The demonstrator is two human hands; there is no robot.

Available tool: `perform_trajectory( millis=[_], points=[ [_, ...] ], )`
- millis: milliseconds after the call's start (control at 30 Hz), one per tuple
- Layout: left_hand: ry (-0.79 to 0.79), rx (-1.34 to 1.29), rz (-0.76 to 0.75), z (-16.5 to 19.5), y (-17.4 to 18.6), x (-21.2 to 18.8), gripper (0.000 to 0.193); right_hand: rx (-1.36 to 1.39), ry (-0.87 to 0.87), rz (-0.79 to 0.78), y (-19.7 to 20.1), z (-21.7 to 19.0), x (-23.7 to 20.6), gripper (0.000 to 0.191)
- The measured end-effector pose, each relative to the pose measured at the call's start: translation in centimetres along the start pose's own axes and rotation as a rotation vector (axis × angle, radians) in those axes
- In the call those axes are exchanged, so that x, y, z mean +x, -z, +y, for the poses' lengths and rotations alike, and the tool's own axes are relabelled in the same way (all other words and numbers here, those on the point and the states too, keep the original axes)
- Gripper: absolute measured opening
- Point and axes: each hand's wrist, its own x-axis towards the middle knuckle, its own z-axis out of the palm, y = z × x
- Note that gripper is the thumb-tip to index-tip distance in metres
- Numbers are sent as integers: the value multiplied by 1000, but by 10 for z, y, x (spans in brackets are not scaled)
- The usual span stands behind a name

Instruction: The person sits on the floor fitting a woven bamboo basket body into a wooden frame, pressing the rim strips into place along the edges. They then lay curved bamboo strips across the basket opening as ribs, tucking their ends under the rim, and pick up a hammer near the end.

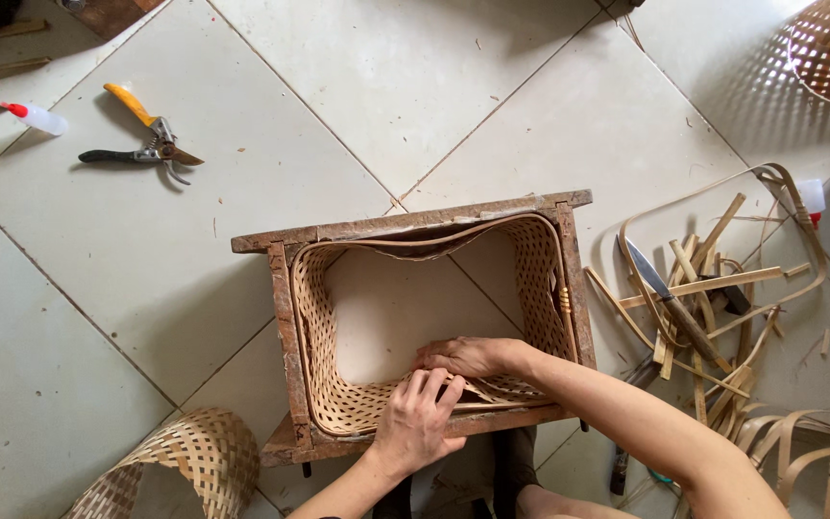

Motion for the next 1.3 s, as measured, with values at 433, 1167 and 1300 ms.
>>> perform_trajectory(
  millis=[433,1167,1300],
  points=[
    [-24,29,6,1,5,3,91,-370,101,462,-3,-17,-7,32],
    [587,502,213,-183,126,84,65,-914,95,914,108,-62,8,9],
    [608,481,194,-191,127,88,64,-873,65,863,110,-68,6,7]
  ],
)
